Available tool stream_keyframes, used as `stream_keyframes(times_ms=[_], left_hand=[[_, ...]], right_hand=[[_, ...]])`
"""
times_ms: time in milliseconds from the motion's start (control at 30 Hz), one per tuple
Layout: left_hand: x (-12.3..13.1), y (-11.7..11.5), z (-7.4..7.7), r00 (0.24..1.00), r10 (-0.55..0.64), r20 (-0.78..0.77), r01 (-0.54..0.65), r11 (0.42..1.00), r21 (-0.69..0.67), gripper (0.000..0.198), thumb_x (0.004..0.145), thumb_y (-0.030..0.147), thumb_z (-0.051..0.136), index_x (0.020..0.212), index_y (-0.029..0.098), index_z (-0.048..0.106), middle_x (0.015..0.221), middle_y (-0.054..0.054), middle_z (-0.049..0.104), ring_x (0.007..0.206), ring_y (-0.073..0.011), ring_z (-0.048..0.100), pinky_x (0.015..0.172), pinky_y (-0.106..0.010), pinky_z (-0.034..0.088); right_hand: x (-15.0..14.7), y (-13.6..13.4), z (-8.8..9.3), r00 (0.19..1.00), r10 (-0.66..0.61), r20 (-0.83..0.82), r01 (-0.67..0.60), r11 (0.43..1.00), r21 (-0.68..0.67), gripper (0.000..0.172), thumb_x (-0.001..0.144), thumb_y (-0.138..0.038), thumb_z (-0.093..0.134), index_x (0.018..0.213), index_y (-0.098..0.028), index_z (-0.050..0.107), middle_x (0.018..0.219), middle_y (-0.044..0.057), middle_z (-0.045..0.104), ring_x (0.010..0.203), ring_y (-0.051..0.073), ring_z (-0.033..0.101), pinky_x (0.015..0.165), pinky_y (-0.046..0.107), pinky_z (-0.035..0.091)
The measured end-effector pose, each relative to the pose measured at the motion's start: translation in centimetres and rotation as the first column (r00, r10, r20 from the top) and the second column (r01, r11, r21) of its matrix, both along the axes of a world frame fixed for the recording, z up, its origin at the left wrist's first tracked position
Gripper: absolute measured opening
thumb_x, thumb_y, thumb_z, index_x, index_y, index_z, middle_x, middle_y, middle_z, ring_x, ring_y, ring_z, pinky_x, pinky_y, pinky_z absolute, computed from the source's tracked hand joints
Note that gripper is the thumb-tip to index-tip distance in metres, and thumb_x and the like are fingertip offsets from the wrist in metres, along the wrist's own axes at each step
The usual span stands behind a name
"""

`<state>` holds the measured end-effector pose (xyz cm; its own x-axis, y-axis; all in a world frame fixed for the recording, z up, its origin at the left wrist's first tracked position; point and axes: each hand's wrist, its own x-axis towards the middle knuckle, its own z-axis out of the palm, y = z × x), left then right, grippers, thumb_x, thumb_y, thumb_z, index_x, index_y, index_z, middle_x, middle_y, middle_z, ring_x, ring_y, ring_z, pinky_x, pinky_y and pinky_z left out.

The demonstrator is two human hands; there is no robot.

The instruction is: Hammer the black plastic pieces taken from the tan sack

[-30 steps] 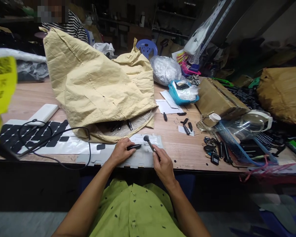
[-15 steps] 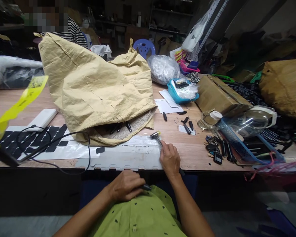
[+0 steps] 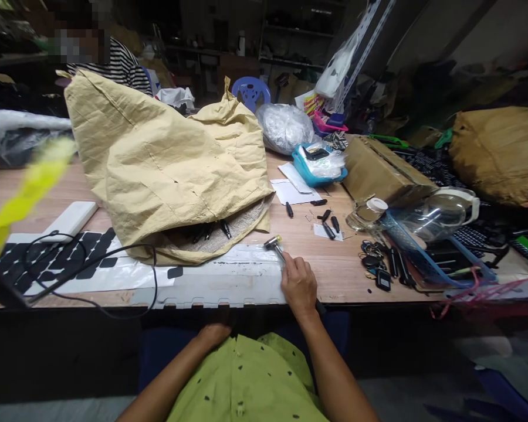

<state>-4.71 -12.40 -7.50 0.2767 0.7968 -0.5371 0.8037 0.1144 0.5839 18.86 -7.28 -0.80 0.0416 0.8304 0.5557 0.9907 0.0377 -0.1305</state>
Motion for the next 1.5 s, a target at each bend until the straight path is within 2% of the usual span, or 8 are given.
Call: stream_keyframes(times_ms=[267, 400, 467, 667, 833, 967, 1100, 1500], left_hand=[[0.1, 1.1, 9.9, 0.881, -0.331, 0.338, 0.314, 0.944, 0.107, 0.032, 0.085, 0.033, 0.06, 0.111, 0.024, 0.077, 0.099, -0.004, 0.08, 0.089, -0.024, 0.073, 0.08, -0.031, 0.053], [0.9, 7.0, 14.6, 0.948, -0.027, 0.316, -0.045, 0.975, 0.218, 0.032, 0.092, 0.041, 0.053, 0.094, 0.018, 0.076, 0.081, -0.005, 0.077, 0.071, -0.0208, 0.069, 0.064, -0.028, 0.048], [1.4, 10.6, 15.3, 0.969, 0.229, 0.096, -0.248, 0.881, 0.404, 0.029, 0.092, 0.036, 0.054, 0.097, 0.017, 0.075, 0.088, -0.009, 0.077, 0.08, -0.0253, 0.07, 0.068, -0.032, 0.048], [3.1, 16.8, 15.0, 0.836, 0.491, -0.246, -0.305, 0.788, 0.535, 0.035, 0.094, 0.038, 0.053, 0.104, 0.011, 0.074, 0.106, -0.024, 0.074, 0.101, -0.0389, 0.07, 0.078, -0.041, 0.05], [2.2, 15.9, 14.0, 0.876, 0.434, -0.208, -0.222, 0.748, 0.626, 0.025, 0.09, 0.031, 0.057, 0.103, 0.016, 0.072, 0.105, -0.017, 0.073, 0.098, -0.0337, 0.07, 0.078, -0.038, 0.049], [0.1, 12.5, 12.9, 0.991, 0.131, 0.012, -0.096, 0.661, 0.744, 0.017, 0.089, 0.033, 0.061, 0.099, 0.023, 0.071, 0.098, -0.006, 0.072, 0.084, -0.0219, 0.066, 0.073, -0.03, 0.048], [-0.7, 9.3, 11.1, 0.986, -0.139, 0.094, 0.027, 0.687, 0.726, 0.012, 0.086, 0.028, 0.065, 0.094, 0.023, 0.072, 0.088, -0.004, 0.069, 0.084, -0.0214, 0.063, 0.079, -0.032, 0.048], [-0.6, 9.2, 9.1, 0.967, -0.112, 0.227, -0.053, 0.788, 0.614, 0.015, 0.085, 0.028, 0.073, 0.099, 0.023, 0.075, 0.09, -0.004, 0.068, 0.091, -0.0236, 0.061, 0.087, -0.036, 0.048]], right_hand=[[0.2, 0.1, -0.5, 1.0, 0.011, -0.007, -0.012, 1.0, -0.011, 0.037, 0.094, -0.013, 0.048, 0.123, -0.024, 0.068, 0.086, 0.007, 0.057, 0.08, 0.022, 0.05, 0.068, 0.033, 0.038], [0.3, 0.0, -0.5, 0.999, 0.027, -0.028, -0.028, 0.999, -0.022, 0.04, 0.092, -0.013, 0.05, 0.127, -0.025, 0.066, 0.087, 0.007, 0.058, 0.082, 0.022, 0.05, 0.069, 0.033, 0.039], [0.3, 0.1, -0.5, 0.999, 0.025, -0.025, -0.025, 1.0, -0.016, 0.041, 0.091, -0.013, 0.05, 0.126, -0.025, 0.066, 0.087, 0.007, 0.058, 0.081, 0.022, 0.05, 0.069, 0.033, 0.039], [0.0, 0.2, -0.4, 1.0, 0.009, 0.008, -0.009, 1.0, 0.014, 0.038, 0.091, -0.011, 0.049, 0.122, -0.024, 0.068, 0.085, 0.006, 0.058, 0.08, 0.021, 0.05, 0.068, 0.033, 0.039], [0.1, 0.1, -0.3, 1.0, 0.014, -0.014, -0.014, 0.999, -0.03, 0.04, 0.091, -0.012, 0.051, 0.125, -0.025, 0.067, 0.088, 0.007, 0.058, 0.082, 0.022, 0.051, 0.069, 0.033, 0.039], [0.0, -0.1, 0.0, 1.0, -0.002, -0.011, 0.001, 0.999, -0.04, 0.04, 0.091, -0.011, 0.05, 0.124, -0.025, 0.067, 0.086, 0.006, 0.058, 0.081, 0.021, 0.05, 0.069, 0.033, 0.038], [-0.2, -0.2, 0.4, 1.0, -0.008, -0.002, 0.008, 0.999, -0.04, 0.038, 0.092, -0.009, 0.05, 0.123, -0.023, 0.068, 0.084, 0.006, 0.058, 0.08, 0.022, 0.05, 0.07, 0.032, 0.038], [0.1, -1.1, 2.1, 0.884, 0.217, -0.414, -0.225, 0.974, 0.031, 0.036, 0.1, -0.022, 0.043, 0.125, -0.023, 0.069, 0.103, 0.008, 0.073, 0.095, 0.02, 0.067, 0.081, 0.031, 0.054]])
